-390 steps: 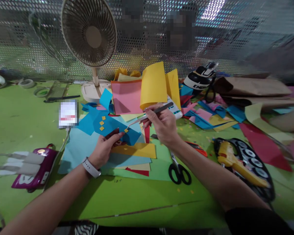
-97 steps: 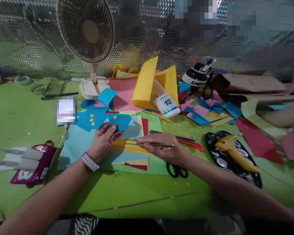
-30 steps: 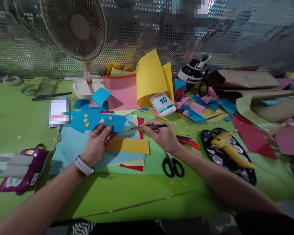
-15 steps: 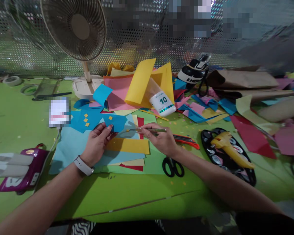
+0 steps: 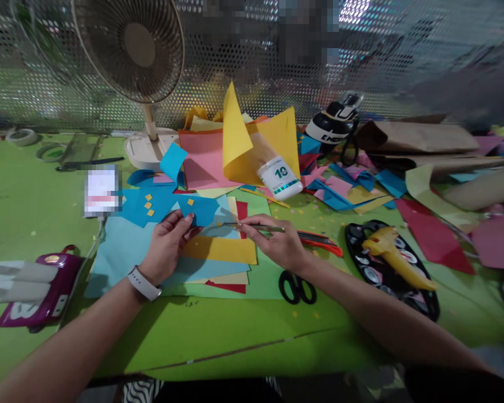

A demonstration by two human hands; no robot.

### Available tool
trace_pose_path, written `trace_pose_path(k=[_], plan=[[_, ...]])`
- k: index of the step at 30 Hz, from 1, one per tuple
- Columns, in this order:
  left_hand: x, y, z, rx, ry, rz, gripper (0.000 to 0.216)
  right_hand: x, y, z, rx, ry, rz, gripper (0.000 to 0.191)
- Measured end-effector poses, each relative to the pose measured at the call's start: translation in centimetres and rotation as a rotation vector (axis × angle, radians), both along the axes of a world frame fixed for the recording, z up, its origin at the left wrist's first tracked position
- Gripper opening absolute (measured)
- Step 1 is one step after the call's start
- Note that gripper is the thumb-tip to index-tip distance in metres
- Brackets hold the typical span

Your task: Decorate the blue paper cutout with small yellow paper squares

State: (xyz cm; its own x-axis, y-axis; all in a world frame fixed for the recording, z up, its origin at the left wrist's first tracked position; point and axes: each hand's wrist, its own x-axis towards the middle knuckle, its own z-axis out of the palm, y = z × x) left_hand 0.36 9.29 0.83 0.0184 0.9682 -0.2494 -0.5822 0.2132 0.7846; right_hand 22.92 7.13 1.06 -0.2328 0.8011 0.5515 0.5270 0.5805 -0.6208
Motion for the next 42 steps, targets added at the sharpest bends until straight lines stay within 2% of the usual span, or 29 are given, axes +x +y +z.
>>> trace_pose_path(k=[4,13,21,24,31,42], plan=[[0.0,0.0,0.0,0.002,0.006,-0.003,0.035,-0.1,-0.2,-0.1,0.03,-0.02,-0.007,0.013],[-0.1,-0.1,-0.1,0.022,0.003,-0.014,0.032,-0.2,-0.2,0.2,-0.13,0.128,-0.056,0.021],[0.0,0.0,0.0,0.009,-0.022,0.0,0.034,0.1,0.8,0.0,-0.497,0.428,0.009,0.033],[0.1,-0.1,0.0,0.016,-0.019,-0.002,0.035,0.0,1.3,-0.1,-0.559,0.489,0.032,0.037],[0.0,-0.1,0.1,0.016,-0.018,-0.013,0.033,-0.1,1.4,-0.3,-0.594,0.517,0.05,0.033],[0.0,-0.1,0.0,0.02,-0.025,-0.021,0.034,0.2,1.2,-0.4,-0.54,0.438,0.086,0.03]])
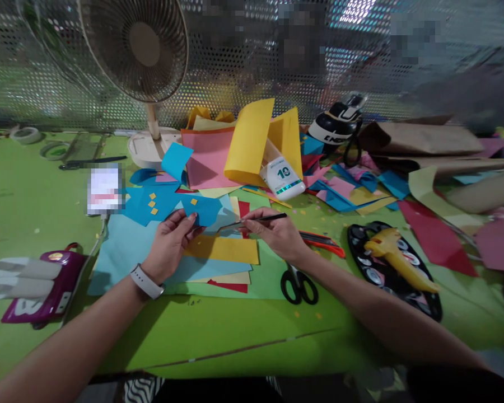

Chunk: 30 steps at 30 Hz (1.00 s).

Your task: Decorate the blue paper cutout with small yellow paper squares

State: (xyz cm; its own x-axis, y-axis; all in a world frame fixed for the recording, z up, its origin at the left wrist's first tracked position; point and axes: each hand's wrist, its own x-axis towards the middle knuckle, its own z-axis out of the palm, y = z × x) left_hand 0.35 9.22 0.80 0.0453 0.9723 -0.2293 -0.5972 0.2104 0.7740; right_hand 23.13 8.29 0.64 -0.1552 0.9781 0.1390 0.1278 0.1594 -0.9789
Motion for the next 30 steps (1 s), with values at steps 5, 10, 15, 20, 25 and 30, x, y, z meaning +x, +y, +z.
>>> trace_pose_path(k=[5,10,15,20,25,30], plan=[[0.0,0.0,0.0,-0.005,-0.008,-0.001,0.035,-0.2,-0.1,-0.1,0.011,0.002,-0.003,0.03],[0.0,0.0,0.0,-0.006,0.005,0.001,0.035,-0.3,-0.3,-0.2,0.012,0.012,-0.006,0.031],[0.0,0.0,0.1,-0.011,0.009,0.005,0.036,-0.4,-0.4,0.2,0.05,0.012,-0.054,0.03],[0.0,-0.1,0.2,-0.022,0.011,0.006,0.036,-0.2,-0.8,1.0,0.115,0.006,-0.104,0.028],[0.1,-0.3,-0.1,0.038,0.057,-0.038,0.028,-0.3,-1.7,2.0,0.204,0.014,-0.161,0.016],[0.3,-0.6,-0.4,0.087,0.077,-0.091,0.025,-1.4,-1.9,3.8,0.32,-0.024,-0.211,0.014]])
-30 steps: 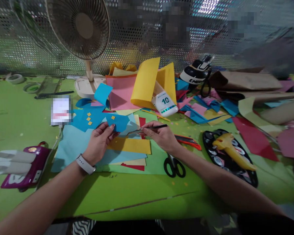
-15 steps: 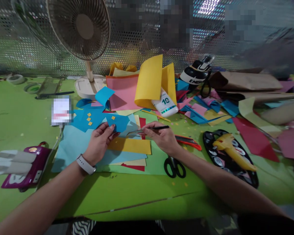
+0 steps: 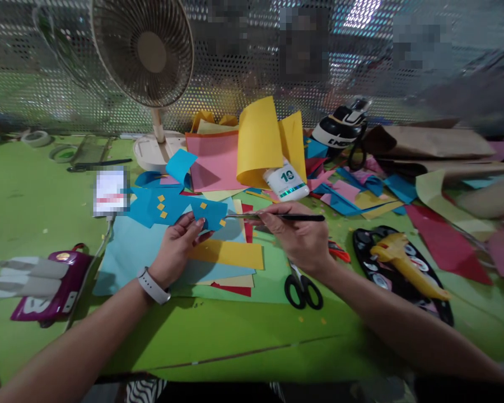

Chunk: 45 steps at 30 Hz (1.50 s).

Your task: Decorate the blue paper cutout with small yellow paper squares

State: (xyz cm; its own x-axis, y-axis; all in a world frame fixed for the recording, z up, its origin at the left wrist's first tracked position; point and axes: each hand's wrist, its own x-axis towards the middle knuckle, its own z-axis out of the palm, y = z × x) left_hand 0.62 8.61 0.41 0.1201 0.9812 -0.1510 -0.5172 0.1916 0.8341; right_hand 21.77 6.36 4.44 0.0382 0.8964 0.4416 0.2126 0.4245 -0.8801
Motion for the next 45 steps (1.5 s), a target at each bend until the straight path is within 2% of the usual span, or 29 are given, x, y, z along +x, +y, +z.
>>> trace_pose_path(k=[5,11,21,28,36,40,45], plan=[[-0.2,-0.1,-0.2,0.029,0.009,-0.048,0.024,-1.4,1.0,1.0,0.132,-0.124,0.006,0.015],[-0.2,0.0,-0.4,0.052,-0.021,-0.065,0.022,-2.3,1.6,0.1,0.267,-0.198,0.028,0.005],[-0.2,-0.3,0.3,-0.042,0.006,-0.057,0.028,-1.9,1.7,-0.8,0.265,-0.24,0.059,0.009],[0.0,-0.3,0.5,-0.07,-0.042,-0.018,0.034,-2.0,1.7,-0.6,0.316,-0.297,0.055,0.009],[0.0,-0.2,0.6,-0.028,-0.084,-0.028,0.032,-2.1,1.5,-0.4,0.307,-0.301,0.057,0.009],[-0.1,-0.2,0.5,0.049,-0.029,-0.09,0.027,-2.3,1.4,0.0,0.365,-0.346,0.028,0.01],[-0.2,-0.1,0.3,0.017,0.014,-0.076,0.032,-2.4,1.2,0.2,0.439,-0.362,0.032,0.01]])
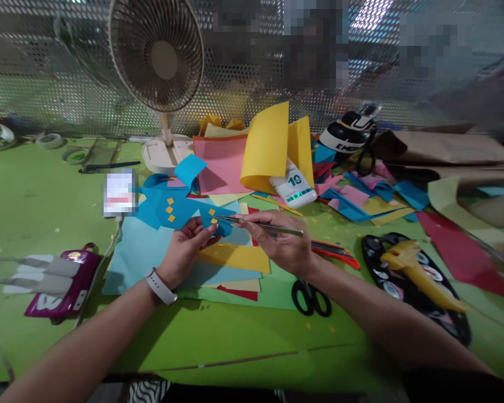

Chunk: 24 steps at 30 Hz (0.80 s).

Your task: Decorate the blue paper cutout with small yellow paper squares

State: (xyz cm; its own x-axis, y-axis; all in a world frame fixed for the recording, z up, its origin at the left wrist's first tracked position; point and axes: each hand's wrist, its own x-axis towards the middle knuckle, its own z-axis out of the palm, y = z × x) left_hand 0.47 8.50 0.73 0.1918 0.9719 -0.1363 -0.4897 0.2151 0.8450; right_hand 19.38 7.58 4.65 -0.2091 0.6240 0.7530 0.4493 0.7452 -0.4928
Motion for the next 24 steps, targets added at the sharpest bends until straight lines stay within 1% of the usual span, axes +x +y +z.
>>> trace_pose_path(k=[4,6,10,17,24], plan=[[0.02,0.02,0.17,-0.008,0.008,0.012,0.034,0.04,0.01,0.01,0.03,-0.024,0.002,0.011],[0.03,-0.01,0.31,-0.01,0.011,0.011,0.035,0.04,-0.01,0.07,0.009,-0.012,0.011,0.011],[0.05,-0.08,0.33,-0.014,0.017,0.023,0.034,0.03,-0.05,0.23,-0.068,0.084,-0.01,0.008],[0.02,-0.04,-0.01,0.033,0.009,0.039,0.028,0.41,0.14,0.03,-0.104,0.191,-0.073,0.006],[0.03,-0.13,0.27,0.009,0.063,0.054,0.031,0.28,-0.09,0.51,-0.069,0.248,-0.021,0.005]])
